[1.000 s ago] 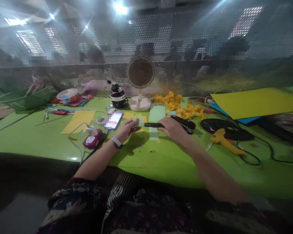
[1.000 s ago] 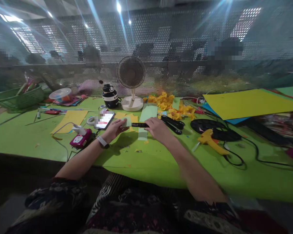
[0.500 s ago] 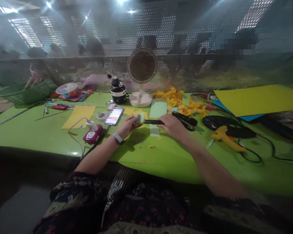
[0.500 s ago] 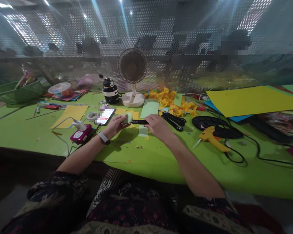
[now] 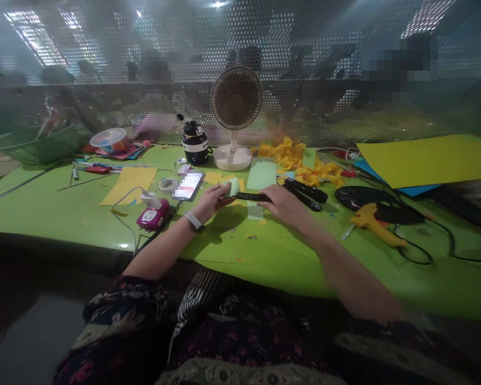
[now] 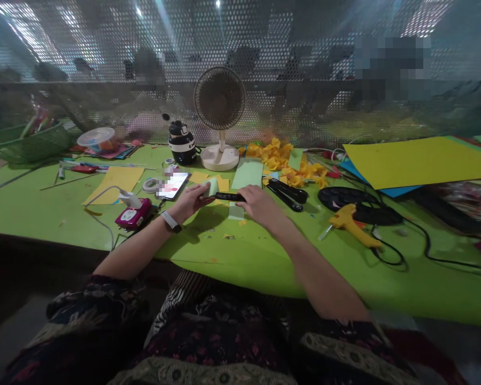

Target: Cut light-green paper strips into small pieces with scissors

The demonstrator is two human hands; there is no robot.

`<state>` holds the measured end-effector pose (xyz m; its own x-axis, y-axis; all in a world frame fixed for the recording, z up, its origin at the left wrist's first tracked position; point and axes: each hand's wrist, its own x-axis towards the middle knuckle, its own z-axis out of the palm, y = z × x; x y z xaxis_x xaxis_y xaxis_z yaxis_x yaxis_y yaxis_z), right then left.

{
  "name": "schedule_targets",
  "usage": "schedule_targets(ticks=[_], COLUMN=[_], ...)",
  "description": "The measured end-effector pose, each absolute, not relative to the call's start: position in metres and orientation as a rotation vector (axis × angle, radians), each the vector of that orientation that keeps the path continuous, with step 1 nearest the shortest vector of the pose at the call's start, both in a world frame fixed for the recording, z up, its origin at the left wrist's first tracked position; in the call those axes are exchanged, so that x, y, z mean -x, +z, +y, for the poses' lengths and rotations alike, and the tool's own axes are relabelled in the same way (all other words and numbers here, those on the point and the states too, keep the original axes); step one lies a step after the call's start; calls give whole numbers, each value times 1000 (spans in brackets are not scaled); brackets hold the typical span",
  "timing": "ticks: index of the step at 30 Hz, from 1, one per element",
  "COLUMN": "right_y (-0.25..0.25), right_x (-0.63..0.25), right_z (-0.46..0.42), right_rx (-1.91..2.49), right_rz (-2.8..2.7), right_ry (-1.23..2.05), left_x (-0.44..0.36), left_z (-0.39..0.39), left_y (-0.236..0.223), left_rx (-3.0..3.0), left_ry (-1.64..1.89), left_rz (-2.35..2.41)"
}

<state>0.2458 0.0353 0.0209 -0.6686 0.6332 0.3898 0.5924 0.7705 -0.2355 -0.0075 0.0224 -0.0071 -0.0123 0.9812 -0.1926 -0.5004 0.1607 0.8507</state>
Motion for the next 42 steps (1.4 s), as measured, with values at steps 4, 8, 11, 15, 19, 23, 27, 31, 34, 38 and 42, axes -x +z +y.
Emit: schedule_targets(ticks=[4, 8, 11, 15, 19, 23, 27, 31, 34, 38, 42], right_y=[24, 20, 15, 14, 15, 12, 18, 29, 29, 26, 27], right_x=[-242, -231, -221, -215, -213, -207, -224, -269, -291, -286, -261], right_z=[32, 20, 9, 3, 6, 13, 33, 59, 66, 64, 69], right_rx=[900, 775, 774, 753, 1093, 1058, 1158, 1489, 1768, 1868, 1612], right_rz=[-2595, -2711, -2777, -2746, -2174, -1902, -1832, -1933, -2012, -2101, -2214], right_ry=[230, 428, 478, 601, 692, 862, 919, 909, 710, 201, 114], left_x=[9, 11, 9, 2, -12, -25, -22, -5, 4, 7, 7], left_z=[25, 26, 22, 12, 0, -8, -4, 9, 18, 23, 25], left_y=[-8, -6, -3, 2, 6, 7, 5, 2, 0, -2, -5], left_rx=[-656, -651, -678, -785, -1025, -1157, -1211, -1204, -1162, -1144, -1160], left_ry=[1396, 1429, 1389, 1353, 1259, 1170, 1131, 1211, 1243, 1234, 1228], left_rz=[901, 890, 935, 971, 983, 981, 995, 1020, 1080, 1104, 1094])
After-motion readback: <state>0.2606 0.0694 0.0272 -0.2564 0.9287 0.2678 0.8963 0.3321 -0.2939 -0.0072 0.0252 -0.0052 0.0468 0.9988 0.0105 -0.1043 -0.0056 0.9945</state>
